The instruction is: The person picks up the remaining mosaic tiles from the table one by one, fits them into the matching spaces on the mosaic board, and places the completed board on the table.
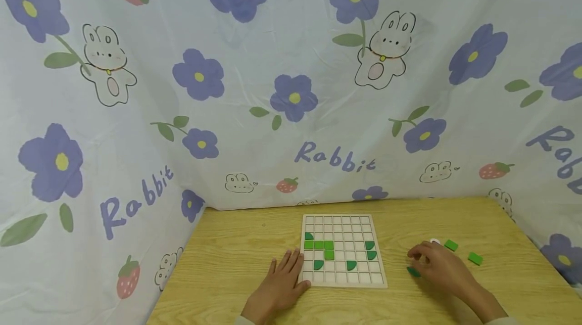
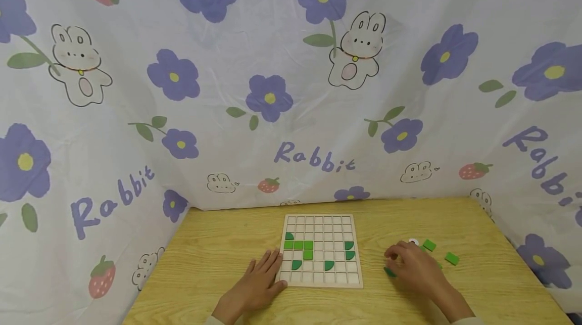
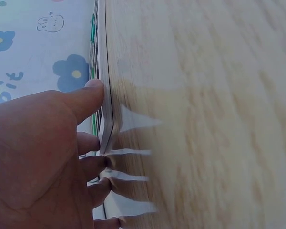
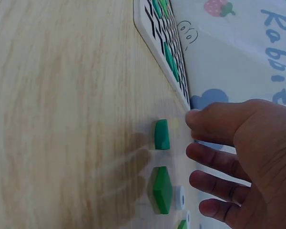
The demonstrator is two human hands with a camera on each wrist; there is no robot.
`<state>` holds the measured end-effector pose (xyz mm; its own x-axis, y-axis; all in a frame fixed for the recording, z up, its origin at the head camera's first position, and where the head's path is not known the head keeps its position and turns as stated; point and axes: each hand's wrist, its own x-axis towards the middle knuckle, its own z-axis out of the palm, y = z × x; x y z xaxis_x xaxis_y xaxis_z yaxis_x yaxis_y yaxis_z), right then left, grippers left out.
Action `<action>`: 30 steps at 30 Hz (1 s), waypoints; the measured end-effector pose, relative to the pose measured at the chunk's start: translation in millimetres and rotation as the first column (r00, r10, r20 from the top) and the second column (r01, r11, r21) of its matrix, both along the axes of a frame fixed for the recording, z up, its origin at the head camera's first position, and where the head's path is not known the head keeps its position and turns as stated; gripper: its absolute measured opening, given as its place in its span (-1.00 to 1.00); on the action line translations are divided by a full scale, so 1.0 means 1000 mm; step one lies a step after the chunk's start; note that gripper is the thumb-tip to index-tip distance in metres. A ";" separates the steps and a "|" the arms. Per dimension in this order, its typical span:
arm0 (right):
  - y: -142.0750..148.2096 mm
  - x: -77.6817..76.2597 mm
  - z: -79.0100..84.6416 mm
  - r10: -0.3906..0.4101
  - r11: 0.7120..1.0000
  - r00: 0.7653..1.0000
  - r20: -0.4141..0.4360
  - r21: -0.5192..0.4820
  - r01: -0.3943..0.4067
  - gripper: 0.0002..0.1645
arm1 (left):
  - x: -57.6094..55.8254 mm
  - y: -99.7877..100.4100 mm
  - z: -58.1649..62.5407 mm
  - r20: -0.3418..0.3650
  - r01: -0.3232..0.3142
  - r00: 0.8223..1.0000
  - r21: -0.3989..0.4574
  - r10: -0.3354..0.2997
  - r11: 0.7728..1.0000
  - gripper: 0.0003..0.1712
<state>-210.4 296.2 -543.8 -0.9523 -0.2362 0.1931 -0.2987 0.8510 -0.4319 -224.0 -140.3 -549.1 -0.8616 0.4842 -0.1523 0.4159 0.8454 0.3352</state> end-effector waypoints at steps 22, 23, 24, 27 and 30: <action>0.005 0.003 -0.018 0.068 0.997 0.997 0.028 0.025 -0.068 -0.79 | 0.000 0.001 0.000 0.005 -0.007 1.000 -0.014 0.007 1.000 -0.10; 0.005 0.003 -0.018 0.068 0.997 0.997 0.027 0.025 -0.069 -0.79 | 0.000 0.001 -0.001 0.005 -0.007 1.000 -0.014 0.007 1.000 -0.10; 0.005 0.003 -0.018 0.068 0.997 0.997 0.027 0.025 -0.069 -0.79 | 0.000 0.001 -0.001 0.004 -0.007 1.000 -0.015 0.007 1.000 -0.10; 0.005 0.003 -0.017 0.069 0.997 0.997 0.026 0.025 -0.069 -0.79 | 0.000 0.000 -0.002 0.003 -0.009 1.000 -0.014 0.009 1.000 -0.10; 0.005 0.003 -0.017 0.067 0.997 0.997 0.024 0.022 -0.067 -0.79 | 0.000 0.000 -0.002 0.002 -0.010 1.000 -0.014 0.010 1.000 -0.10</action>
<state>-207.1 301.0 -561.2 -0.9385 -0.3037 0.1644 -0.3452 0.8393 -0.4200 -224.4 -140.1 -551.2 -0.8661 0.4735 -0.1605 0.4068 0.8540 0.3242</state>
